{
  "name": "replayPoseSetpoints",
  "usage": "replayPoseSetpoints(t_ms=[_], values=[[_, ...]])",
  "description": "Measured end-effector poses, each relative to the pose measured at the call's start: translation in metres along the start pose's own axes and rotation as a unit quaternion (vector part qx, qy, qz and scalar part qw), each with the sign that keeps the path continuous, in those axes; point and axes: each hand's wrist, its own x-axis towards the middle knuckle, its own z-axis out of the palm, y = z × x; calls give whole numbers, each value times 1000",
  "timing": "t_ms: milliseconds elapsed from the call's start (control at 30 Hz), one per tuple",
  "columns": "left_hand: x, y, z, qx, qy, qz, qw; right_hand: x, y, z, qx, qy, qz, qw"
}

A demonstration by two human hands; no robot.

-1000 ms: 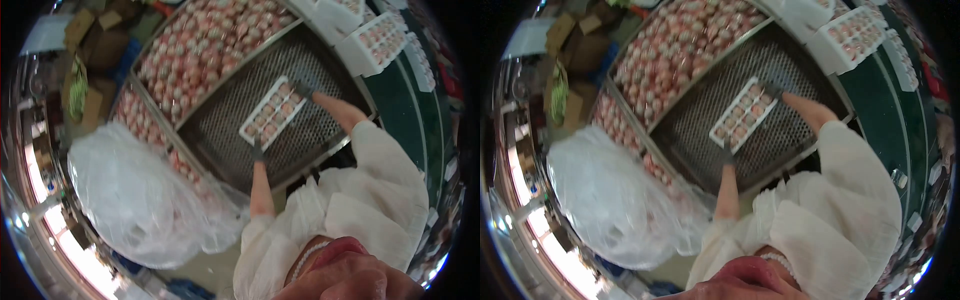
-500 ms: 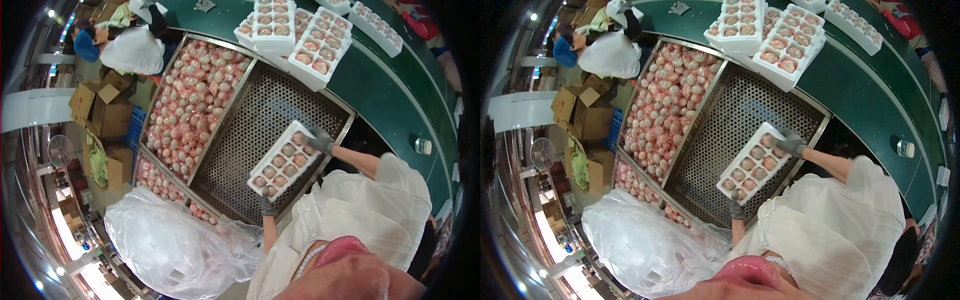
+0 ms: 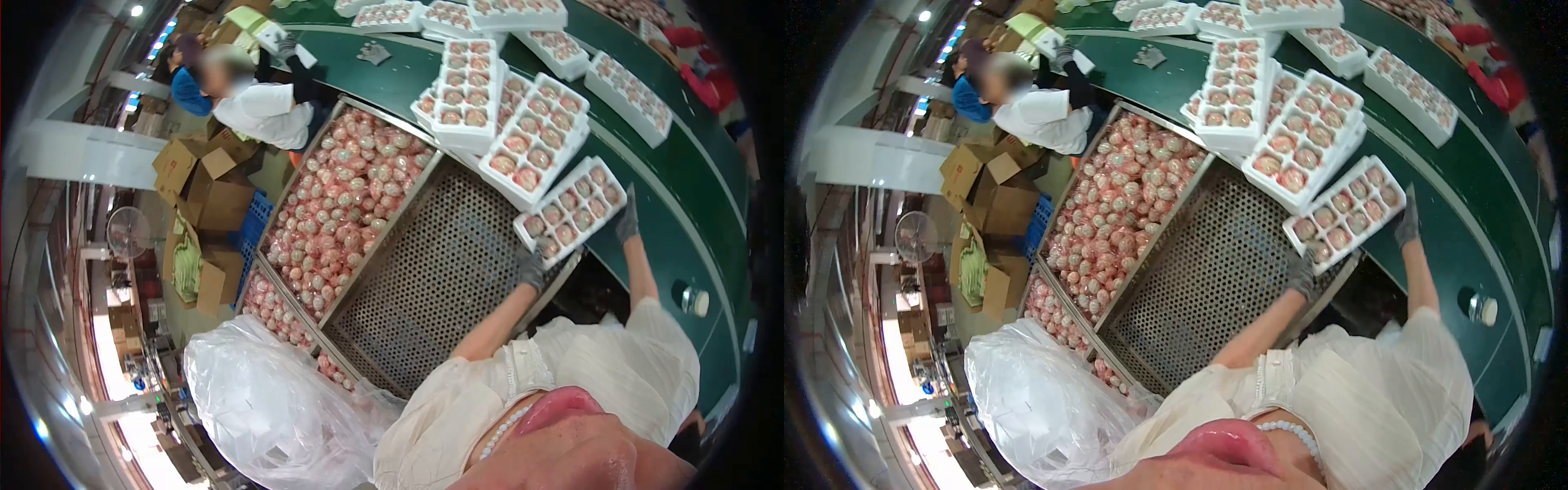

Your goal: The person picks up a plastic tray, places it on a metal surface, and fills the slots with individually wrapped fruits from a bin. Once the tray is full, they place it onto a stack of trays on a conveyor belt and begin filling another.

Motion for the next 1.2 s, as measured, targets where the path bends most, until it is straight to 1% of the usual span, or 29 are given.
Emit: replayPoseSetpoints(t_ms=[33,67,100,133,167,200,233,267,300,333,367,433,500,533,567,633,700,733,800,833,900,933,1000,1067,1100,1133,1200], values=[[2,0,2,56,29,-2,998,10,21,-11,-56,-13,-88,995],[1,-2,3,112,62,-9,992,25,50,-26,-109,-24,-174,978],[2,-17,-2,110,73,-4,991,30,72,-36,-135,24,-203,969],[8,-36,-10,73,61,-16,995,33,86,-39,-158,74,-234,956],[16,-44,-14,35,46,-27,998,33,86,-27,-155,69,-230,958],[4,-14,-2,-11,10,-44,999,21,79,4,-116,131,-183,967],[10,-17,-4,26,-6,-26,999,14,73,29,-78,190,-135,969],[14,-22,-6,61,-20,-7,998,17,72,39,-80,182,-132,971],[12,-20,1,96,36,9,995,18,72,45,-87,191,-127,970],[8,-16,8,91,42,15,995,16,70,53,-94,200,-124,967],[11,-5,17,129,46,21,990,7,62,79,-106,208,-110,966],[-2,14,19,211,59,21,975,9,61,91,-117,218,-104,963],[-1,28,12,293,87,26,952,18,64,96,-119,224,-99,962],[7,23,8,284,111,38,952,23,67,98,-120,224,-94,963],[19,11,3,295,120,34,947,26,70,100,-124,227,-91,962],[33,7,-7,307,126,33,943,27,74,100,-126,234,-87,960],[49,11,-16,380,27,57,923,32,78,105,-132,243,-85,957],[60,14,-18,380,29,59,923,36,79,110,-131,241,-85,958],[85,18,-18,240,122,93,958,50,82,130,-161,243,-57,955],[99,18,-20,240,123,95,958,50,81,146,-160,240,-58,956],[124,25,-25,128,113,91,981,51,80,177,-230,279,-43,931],[103,85,-9,240,137,2,961,59,83,184,-248,269,-56,929],[200,2,-50,163,166,112,966,97,99,179,-304,302,-31,903],[169,71,-31,97,138,83,982,63,80,238,-351,332,-5,876],[174,80,-36,158,140,79,974,102,104,212,-375,331,-25,865],[166,97,-34,127,125,55,982,104,108,218,-390,345,-28,853],[159,116,-30,128,137,6,982,124,123,213,-392,393,-48,830]])
